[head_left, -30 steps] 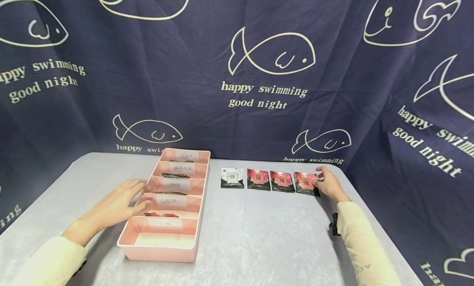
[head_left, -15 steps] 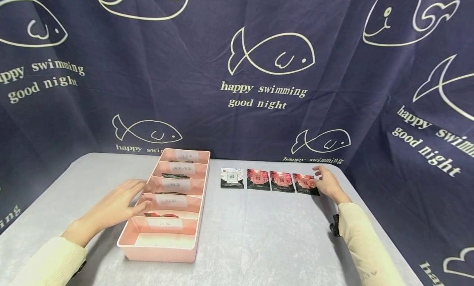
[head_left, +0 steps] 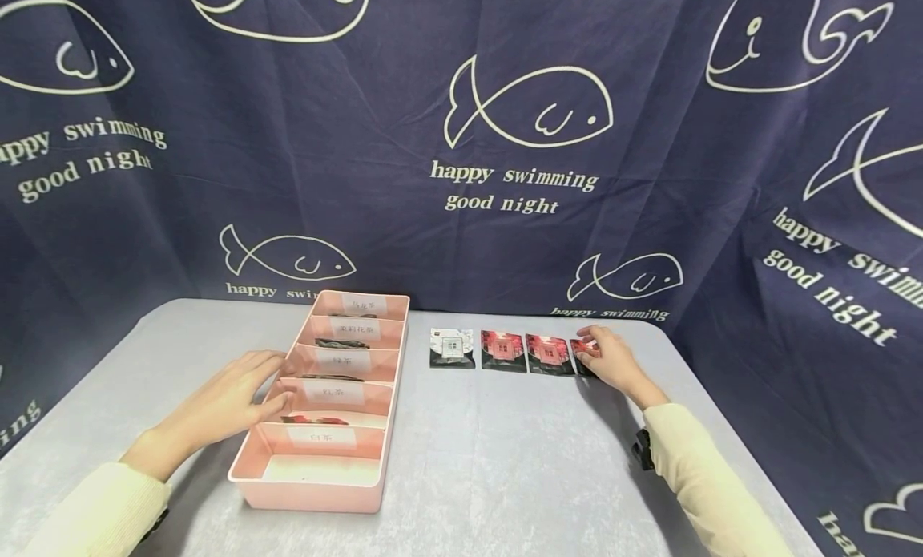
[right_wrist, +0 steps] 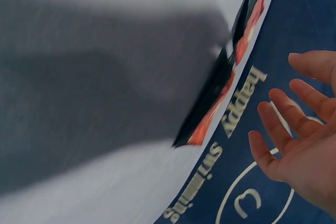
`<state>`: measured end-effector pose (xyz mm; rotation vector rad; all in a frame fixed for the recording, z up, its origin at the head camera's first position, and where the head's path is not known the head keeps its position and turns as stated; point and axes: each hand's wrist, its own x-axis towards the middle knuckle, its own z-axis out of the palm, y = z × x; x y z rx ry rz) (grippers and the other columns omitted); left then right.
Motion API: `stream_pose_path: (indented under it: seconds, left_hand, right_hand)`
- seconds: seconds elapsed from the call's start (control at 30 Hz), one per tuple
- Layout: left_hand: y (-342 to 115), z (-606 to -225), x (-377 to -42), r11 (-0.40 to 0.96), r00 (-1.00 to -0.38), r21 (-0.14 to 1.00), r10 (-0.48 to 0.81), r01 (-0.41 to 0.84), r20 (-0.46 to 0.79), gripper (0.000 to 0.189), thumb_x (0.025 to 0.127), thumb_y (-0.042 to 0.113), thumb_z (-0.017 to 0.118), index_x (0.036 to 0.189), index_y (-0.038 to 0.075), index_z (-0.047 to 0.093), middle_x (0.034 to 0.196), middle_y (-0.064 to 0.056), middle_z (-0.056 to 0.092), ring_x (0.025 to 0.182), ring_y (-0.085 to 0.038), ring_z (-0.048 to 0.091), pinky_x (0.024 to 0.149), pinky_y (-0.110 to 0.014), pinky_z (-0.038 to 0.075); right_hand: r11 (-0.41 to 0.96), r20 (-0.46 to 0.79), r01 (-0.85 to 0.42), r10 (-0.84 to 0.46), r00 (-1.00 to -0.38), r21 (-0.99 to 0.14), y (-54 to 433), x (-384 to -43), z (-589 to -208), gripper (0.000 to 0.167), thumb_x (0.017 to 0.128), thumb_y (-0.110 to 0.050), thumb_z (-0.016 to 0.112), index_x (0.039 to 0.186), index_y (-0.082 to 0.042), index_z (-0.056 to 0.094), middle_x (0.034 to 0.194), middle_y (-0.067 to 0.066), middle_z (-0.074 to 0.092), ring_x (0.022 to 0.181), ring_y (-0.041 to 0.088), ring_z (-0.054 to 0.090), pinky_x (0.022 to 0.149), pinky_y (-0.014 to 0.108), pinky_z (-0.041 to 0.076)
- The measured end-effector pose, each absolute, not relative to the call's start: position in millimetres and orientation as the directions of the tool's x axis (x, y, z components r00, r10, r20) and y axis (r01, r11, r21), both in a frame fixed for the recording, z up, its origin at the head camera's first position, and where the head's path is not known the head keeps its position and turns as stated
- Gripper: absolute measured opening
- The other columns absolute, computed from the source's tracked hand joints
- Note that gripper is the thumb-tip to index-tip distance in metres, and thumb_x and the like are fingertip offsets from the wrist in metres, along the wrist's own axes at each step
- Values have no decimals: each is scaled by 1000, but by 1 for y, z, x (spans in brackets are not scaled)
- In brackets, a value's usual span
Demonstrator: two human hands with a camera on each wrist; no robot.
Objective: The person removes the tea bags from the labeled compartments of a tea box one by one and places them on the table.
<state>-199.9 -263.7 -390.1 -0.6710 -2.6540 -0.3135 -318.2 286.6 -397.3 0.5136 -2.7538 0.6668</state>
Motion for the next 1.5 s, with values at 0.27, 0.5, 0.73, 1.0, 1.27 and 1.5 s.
stream_pose_path:
  seconds: [0.27,0.5,0.73,1.0,1.27,1.5]
  left_hand:
    - [-262,-388,-199,857,-811,127,412,500,416,40,79,32,66,106,4,58,109,-13,59,104,-32,55,89,-49,44]
    - [-262,-388,-199,857,-811,128,410,499,417,40,79,32,66,106,3,58,109,-13,59,105,-33,55,90,-49,44]
    - [-263,-390,-199,860,-812,122,409,496,417,39,79,32,66,105,4,58,108,-12,59,104,-31,55,89,-48,44]
    - [-264,-391,-201,863,-811,115,407,493,421,38,78,31,67,104,5,58,106,-11,59,101,-30,55,86,-47,45]
    - [-263,-390,-200,860,-811,124,405,494,423,38,79,32,66,105,5,58,105,-10,59,100,-29,55,86,-47,45]
    - [-261,-388,-199,856,-807,129,408,501,427,38,78,31,67,104,4,58,106,-11,60,102,-30,55,87,-47,45]
  right_hand:
    - [823,324,-448,-342,-882,-351,254,-306,-391,33,77,-6,64,108,3,57,102,22,61,91,35,56,80,52,43]
    - [801,326,-507,-410,-852,-318,221,-293,-384,31,78,-9,64,108,-1,59,102,14,62,91,30,55,81,48,45]
    - [772,332,-579,-491,-805,-261,186,-278,-377,33,81,-14,64,109,1,58,109,17,61,103,34,54,92,52,43]
    - [695,343,-674,-587,-734,-252,149,-262,-369,29,82,-14,64,109,-7,60,107,7,63,106,26,56,98,50,40]
    - [635,352,-752,-673,-651,-176,123,-249,-365,25,83,-17,63,107,-10,61,104,2,63,99,20,54,86,41,44]
    - [588,340,-795,-725,-599,-146,102,-241,-361,23,84,-19,62,106,-13,61,106,0,63,100,18,55,87,38,45]
